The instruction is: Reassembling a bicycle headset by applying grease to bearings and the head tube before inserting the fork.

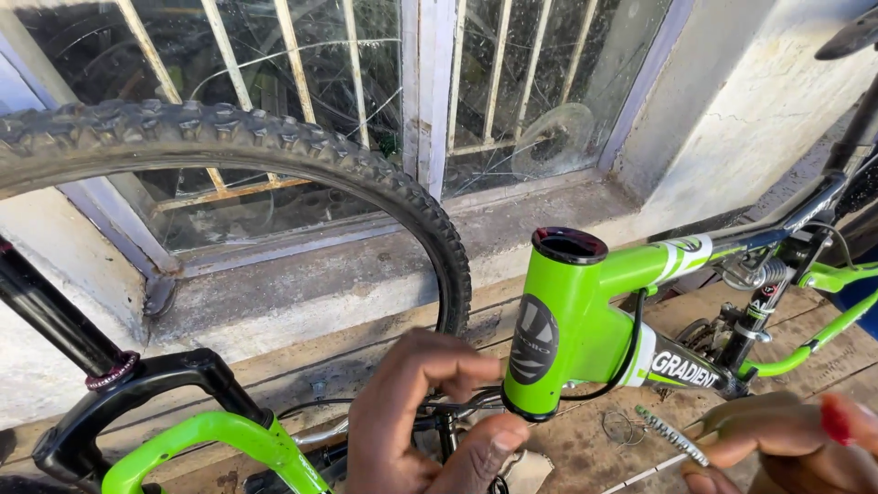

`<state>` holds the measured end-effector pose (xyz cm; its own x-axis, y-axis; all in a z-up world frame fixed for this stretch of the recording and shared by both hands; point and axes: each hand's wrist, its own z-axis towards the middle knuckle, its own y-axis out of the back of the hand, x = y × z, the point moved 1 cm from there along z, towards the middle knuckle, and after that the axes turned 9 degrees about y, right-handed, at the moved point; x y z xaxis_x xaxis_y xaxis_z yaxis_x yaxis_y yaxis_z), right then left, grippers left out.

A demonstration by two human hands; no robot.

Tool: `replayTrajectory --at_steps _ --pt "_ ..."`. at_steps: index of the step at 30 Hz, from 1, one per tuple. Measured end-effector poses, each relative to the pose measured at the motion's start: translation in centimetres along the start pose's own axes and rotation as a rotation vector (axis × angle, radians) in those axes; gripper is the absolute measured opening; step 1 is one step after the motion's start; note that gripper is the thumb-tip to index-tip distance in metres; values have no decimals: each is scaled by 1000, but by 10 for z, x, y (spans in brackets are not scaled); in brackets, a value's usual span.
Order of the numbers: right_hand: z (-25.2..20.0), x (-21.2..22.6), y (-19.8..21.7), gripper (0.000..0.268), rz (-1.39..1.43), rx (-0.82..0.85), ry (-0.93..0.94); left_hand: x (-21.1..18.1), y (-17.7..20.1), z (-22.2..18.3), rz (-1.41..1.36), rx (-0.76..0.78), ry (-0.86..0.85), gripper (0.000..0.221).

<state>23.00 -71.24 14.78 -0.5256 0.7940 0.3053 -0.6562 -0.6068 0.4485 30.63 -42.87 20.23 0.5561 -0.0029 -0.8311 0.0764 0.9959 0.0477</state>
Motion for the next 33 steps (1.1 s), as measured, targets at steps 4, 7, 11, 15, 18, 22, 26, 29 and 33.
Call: replayTrajectory --at_steps 4,7,11,15,18,22,26,29,33 --pt "18 -23 12 16 -113 302 -141 -4 -4 15 -22 45 117 43" --pt "36 8 0 22 -276 120 -233 -3 -9 25 -32 114 138 48" --pt "91 35 -9 32 -132 68 -58 -8 -15 34 -55 160 215 50" --pt "120 69 -25 18 -134 10 -52 -7 -18 40 -56 150 226 41" --pt "130 80 -34 17 -170 34 -99 -4 -19 43 -83 147 223 37" --pt "130 82 -43 70 -66 -13 64 -2 -19 45 -109 155 190 35" --pt "130 84 -49 66 -22 -17 53 -2 -18 44 -140 159 276 48" --pt "130 91 -53 67 -46 -26 7 -3 -19 44 -203 121 251 52" --pt "135 92 -50 68 -76 35 13 -15 -18 48 -235 93 214 56"
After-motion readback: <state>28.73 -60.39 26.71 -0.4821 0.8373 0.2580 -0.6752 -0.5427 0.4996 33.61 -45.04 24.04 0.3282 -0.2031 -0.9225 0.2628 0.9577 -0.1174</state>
